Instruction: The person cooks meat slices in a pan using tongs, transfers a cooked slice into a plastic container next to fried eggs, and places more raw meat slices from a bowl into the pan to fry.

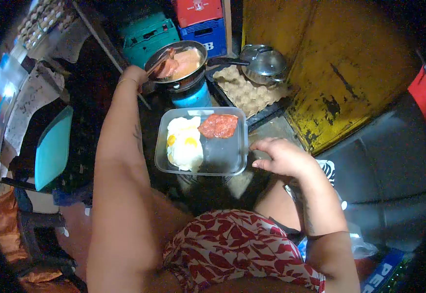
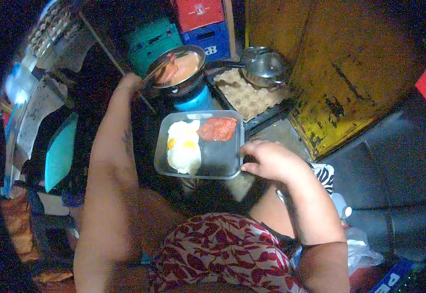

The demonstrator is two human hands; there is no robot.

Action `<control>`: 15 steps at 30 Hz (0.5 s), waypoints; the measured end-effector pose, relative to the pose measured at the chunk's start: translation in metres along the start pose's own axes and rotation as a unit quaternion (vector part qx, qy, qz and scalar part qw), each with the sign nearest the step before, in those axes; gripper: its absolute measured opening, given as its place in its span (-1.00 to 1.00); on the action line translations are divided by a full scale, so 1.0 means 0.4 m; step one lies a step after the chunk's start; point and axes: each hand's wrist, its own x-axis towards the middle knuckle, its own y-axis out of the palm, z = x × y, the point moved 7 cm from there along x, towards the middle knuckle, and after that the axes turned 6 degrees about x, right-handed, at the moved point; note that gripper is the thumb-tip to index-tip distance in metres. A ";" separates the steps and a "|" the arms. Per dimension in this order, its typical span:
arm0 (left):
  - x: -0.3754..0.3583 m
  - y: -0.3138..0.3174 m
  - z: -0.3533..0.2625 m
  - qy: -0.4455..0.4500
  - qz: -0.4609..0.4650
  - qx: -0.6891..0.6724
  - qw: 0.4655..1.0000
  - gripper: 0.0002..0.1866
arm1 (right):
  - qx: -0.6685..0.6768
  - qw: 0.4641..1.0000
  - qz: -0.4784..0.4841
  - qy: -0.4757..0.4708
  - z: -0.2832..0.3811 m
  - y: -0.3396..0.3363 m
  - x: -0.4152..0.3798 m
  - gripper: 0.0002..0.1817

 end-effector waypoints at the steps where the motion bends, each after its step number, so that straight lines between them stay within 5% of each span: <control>1: 0.023 0.005 0.005 0.009 -0.013 0.008 1.000 -0.75 | 0.000 1.000 0.003 0.007 -0.002 0.003 0.000 -0.48; 5: 0.093 0.044 0.026 0.015 0.001 0.026 1.000 -0.75 | -0.010 1.000 0.019 0.015 -0.010 0.014 -0.002 -0.46; 8: 0.026 0.066 0.035 -0.047 0.027 -0.133 0.990 -0.77 | -0.008 1.000 0.024 0.008 -0.015 0.021 -0.006 -0.48; 10: -0.034 0.072 0.042 -0.105 0.038 -0.335 0.935 -0.81 | -0.006 0.999 0.030 0.015 -0.016 0.025 -0.007 -0.48; 15: -0.036 0.086 0.032 -0.096 0.032 -0.427 0.899 -0.82 | 0.005 0.998 0.061 0.031 -0.011 0.025 -0.007 -0.45</control>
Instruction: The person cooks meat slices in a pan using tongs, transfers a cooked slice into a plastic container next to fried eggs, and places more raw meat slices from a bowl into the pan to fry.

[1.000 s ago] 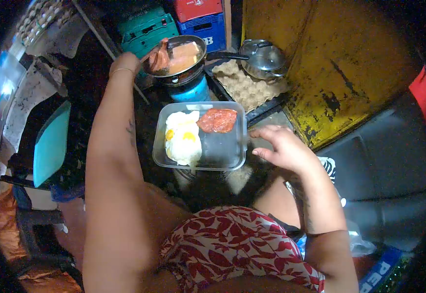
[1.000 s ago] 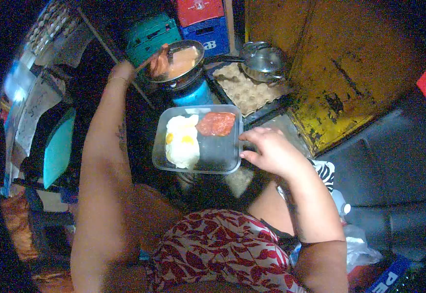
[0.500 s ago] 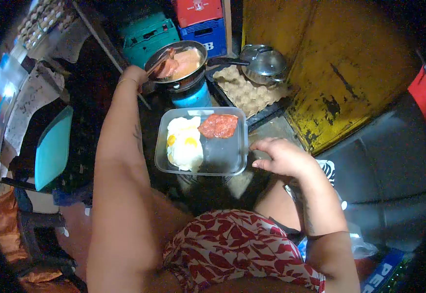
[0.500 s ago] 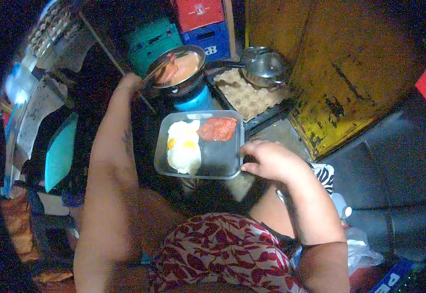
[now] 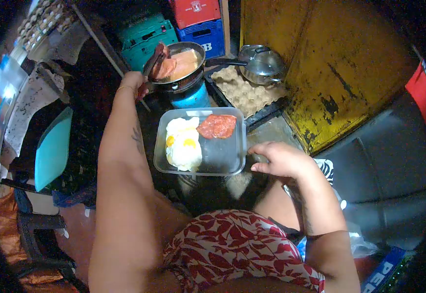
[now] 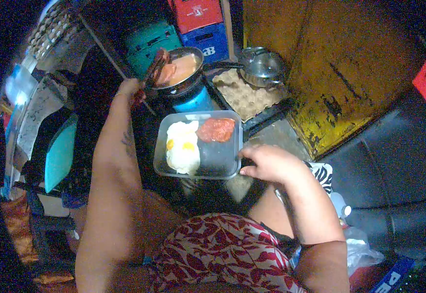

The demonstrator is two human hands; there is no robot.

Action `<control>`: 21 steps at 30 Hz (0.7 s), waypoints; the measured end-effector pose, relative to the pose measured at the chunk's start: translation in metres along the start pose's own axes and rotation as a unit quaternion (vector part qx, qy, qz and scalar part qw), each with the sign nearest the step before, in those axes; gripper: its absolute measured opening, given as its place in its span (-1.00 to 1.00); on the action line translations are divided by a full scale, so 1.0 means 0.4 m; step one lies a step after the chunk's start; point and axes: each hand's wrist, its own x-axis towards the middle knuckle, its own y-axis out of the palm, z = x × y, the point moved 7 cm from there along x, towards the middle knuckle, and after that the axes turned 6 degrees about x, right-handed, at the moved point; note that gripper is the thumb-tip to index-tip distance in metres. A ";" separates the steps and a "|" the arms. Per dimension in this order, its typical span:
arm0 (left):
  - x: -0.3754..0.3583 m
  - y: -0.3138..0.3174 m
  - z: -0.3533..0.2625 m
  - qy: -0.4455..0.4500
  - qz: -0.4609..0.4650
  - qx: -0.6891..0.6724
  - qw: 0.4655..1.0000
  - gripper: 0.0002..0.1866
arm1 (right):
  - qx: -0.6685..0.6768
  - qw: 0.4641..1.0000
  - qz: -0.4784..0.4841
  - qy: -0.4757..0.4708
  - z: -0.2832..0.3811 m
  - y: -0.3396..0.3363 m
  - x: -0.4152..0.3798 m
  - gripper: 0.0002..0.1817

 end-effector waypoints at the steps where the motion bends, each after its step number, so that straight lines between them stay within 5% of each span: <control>1: -0.008 -0.006 -0.010 0.015 -0.018 -0.023 0.999 -0.82 | 0.006 1.000 -0.003 -0.008 0.006 -0.004 -0.001 -0.45; 11: -0.027 -0.034 -0.043 0.066 -0.026 0.008 0.997 -0.80 | 0.007 0.999 0.005 -0.032 0.008 0.001 0.002 -0.43; 14: 0.026 -0.064 -0.019 0.087 -0.086 0.114 0.986 -0.78 | 0.007 1.000 0.020 0.008 -0.002 0.008 0.004 -0.43; 17: 0.096 -0.060 -0.024 0.158 -0.133 0.412 0.887 -0.71 | -0.002 1.000 0.027 0.005 -0.012 0.017 0.008 -0.42; 21: -0.030 -0.059 -0.045 0.112 -0.178 0.399 0.892 -0.66 | -0.003 0.998 0.050 0.034 -0.004 0.013 0.006 -0.39</control>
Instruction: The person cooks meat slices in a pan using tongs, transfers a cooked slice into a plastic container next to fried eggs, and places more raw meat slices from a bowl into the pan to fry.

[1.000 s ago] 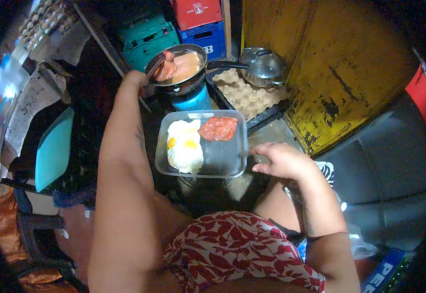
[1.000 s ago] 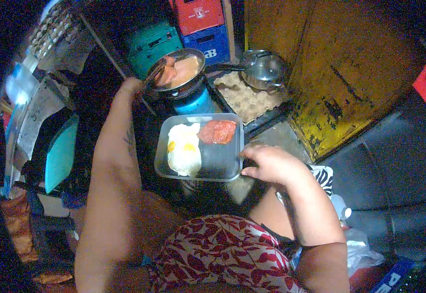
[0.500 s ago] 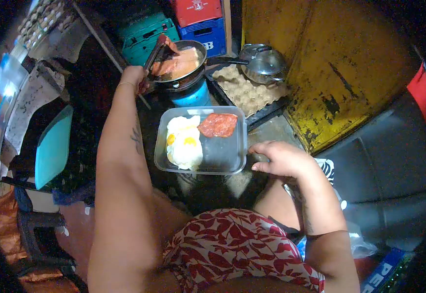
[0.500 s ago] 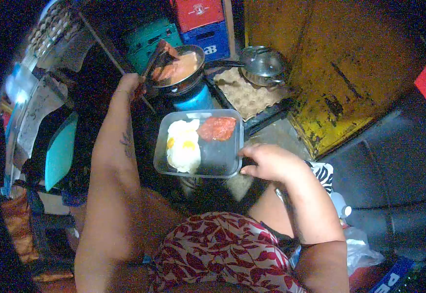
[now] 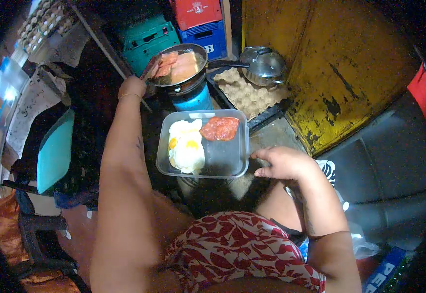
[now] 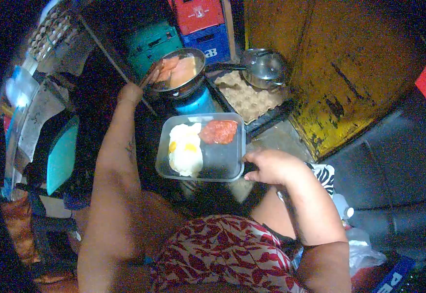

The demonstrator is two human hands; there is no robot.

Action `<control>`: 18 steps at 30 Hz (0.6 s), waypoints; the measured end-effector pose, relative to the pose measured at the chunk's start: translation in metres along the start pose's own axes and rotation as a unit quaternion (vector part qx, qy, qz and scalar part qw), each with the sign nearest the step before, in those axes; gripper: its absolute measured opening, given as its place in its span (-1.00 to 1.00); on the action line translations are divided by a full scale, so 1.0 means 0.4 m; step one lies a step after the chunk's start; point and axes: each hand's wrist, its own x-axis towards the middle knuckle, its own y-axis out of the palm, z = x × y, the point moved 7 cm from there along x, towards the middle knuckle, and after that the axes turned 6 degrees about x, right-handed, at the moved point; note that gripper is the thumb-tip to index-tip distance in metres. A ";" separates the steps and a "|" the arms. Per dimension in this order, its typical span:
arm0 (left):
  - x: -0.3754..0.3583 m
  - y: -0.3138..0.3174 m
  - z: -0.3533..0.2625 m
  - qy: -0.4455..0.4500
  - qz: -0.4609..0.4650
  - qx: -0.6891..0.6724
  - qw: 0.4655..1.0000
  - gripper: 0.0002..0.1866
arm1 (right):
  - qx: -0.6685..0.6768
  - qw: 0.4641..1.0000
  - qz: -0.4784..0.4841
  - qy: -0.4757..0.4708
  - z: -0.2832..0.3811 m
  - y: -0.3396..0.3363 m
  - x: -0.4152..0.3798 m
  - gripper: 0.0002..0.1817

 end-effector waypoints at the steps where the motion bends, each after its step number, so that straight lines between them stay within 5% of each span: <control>1: -0.018 -0.006 -0.004 -0.002 0.011 0.003 1.000 -0.66 | -0.002 1.000 0.001 0.005 -0.001 0.001 0.000 -0.38; 18: -0.232 -0.199 -0.082 0.127 -0.029 0.222 0.966 -0.71 | -0.034 0.998 0.030 -0.033 0.062 0.012 0.043 -0.35</control>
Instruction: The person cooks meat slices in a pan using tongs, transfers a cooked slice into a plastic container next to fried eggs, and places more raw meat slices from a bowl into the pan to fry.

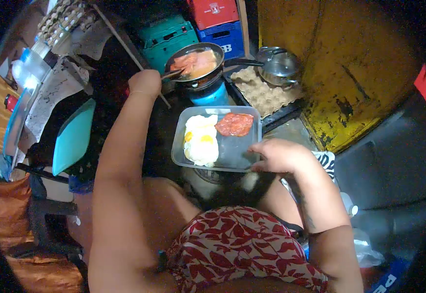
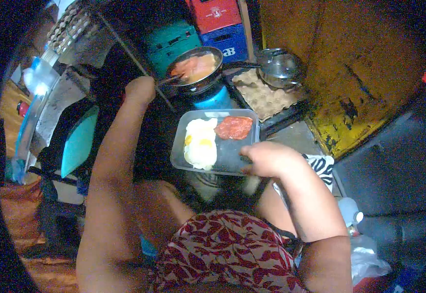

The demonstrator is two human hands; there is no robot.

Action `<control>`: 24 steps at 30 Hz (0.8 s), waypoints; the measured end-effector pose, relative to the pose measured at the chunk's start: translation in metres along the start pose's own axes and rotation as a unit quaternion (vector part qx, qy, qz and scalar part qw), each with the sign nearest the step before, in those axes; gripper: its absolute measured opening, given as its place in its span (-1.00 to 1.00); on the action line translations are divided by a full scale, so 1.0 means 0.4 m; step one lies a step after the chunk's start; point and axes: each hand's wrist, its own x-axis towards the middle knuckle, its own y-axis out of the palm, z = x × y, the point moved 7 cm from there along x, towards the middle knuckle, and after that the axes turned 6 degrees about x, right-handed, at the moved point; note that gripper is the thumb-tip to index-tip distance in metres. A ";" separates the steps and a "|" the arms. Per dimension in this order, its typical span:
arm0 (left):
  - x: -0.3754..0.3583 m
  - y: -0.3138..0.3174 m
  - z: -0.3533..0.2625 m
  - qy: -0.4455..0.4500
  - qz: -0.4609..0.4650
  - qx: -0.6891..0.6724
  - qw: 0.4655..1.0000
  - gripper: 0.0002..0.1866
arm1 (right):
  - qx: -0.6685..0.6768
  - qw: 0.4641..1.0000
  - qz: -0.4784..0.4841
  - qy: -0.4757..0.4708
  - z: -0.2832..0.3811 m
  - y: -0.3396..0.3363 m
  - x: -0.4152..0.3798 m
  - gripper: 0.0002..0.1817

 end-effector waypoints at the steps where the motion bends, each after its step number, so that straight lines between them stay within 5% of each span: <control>1: -0.004 -0.017 -0.006 0.009 -0.002 0.011 1.000 -0.71 | -0.005 1.000 0.003 -0.023 0.018 0.002 0.019 -0.36; 4: -0.016 -0.064 -0.016 0.012 0.012 0.034 0.999 -0.72 | -0.001 0.998 0.022 -0.062 0.081 -0.001 0.054 -0.37; 7: -0.021 -0.098 -0.028 -0.004 0.034 0.054 0.998 -0.72 | 0.038 0.970 -0.039 -0.238 0.119 0.013 0.088 -0.34; 14: 0.018 -0.061 -0.097 -0.021 0.055 0.065 0.996 -0.71 | -0.019 0.980 0.055 -0.192 0.124 0.056 0.107 -0.39; 24: 0.072 -0.047 -0.153 -0.100 0.055 0.047 0.992 -0.68 | -0.020 0.957 0.049 -0.285 0.154 0.046 0.066 -0.45</control>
